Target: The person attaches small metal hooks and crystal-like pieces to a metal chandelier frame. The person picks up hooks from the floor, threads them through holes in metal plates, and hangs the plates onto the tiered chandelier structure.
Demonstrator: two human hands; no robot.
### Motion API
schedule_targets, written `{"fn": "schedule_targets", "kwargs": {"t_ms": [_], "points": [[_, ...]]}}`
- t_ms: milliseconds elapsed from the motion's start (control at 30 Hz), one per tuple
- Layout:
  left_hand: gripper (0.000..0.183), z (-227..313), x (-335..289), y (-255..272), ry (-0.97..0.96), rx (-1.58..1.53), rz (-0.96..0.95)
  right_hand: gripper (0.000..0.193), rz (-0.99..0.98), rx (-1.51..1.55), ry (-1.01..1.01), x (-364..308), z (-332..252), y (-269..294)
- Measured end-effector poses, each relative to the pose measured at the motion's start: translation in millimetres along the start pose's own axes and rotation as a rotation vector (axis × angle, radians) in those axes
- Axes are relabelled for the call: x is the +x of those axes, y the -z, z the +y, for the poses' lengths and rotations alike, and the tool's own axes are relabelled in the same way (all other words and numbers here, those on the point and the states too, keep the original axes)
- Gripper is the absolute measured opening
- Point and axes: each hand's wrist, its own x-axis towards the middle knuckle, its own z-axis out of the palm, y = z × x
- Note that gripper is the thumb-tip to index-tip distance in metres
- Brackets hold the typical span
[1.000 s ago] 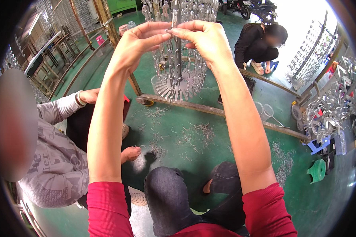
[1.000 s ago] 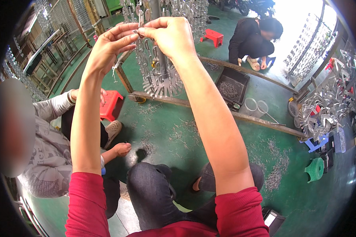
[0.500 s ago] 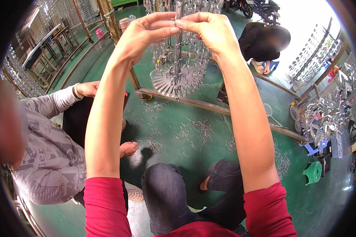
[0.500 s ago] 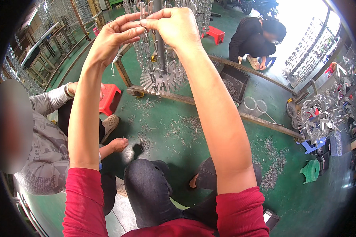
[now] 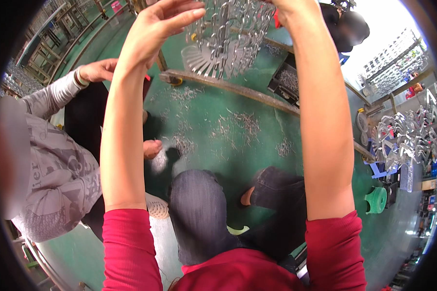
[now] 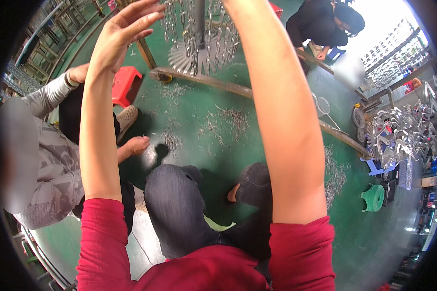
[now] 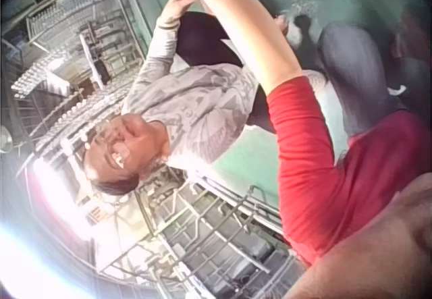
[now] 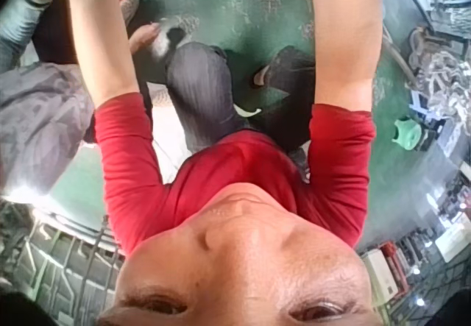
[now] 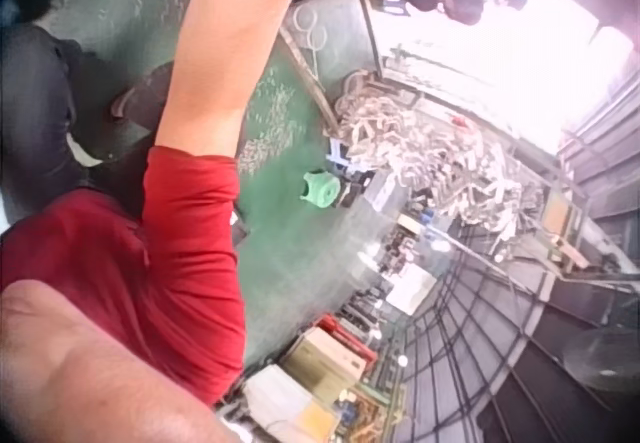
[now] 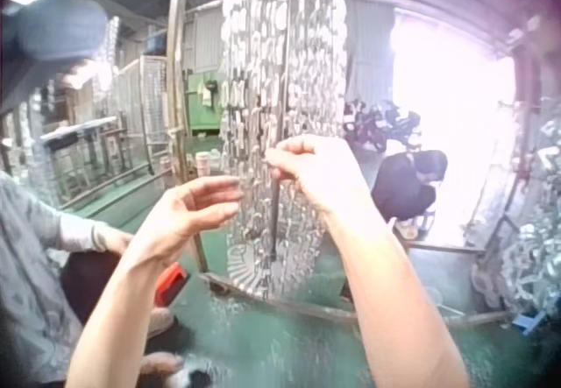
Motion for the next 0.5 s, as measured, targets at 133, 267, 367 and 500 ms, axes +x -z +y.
{"fn": "schedule_targets", "kwargs": {"t_ms": [133,267,367,500], "points": [[0.047,-73.8,-34.2,7.8,0.014,-0.075,0.018,0.012,0.057,-0.025,-0.014,2.2,-1.2,-1.1],[0.046,-111.5,-63.3,-3.8,0.183,-0.152,0.053,0.017,0.103,-0.154,0.000,4.0,-1.1,2.6],[0.044,-139.7,-75.3,-7.0,0.262,-0.140,0.047,0.023,0.069,-0.223,0.097,-7.9,0.2,2.0],[0.040,-176.3,-99.6,13.1,0.385,-0.105,0.060,0.034,0.220,-0.425,0.301,-32.6,18.1,-13.4]]}}
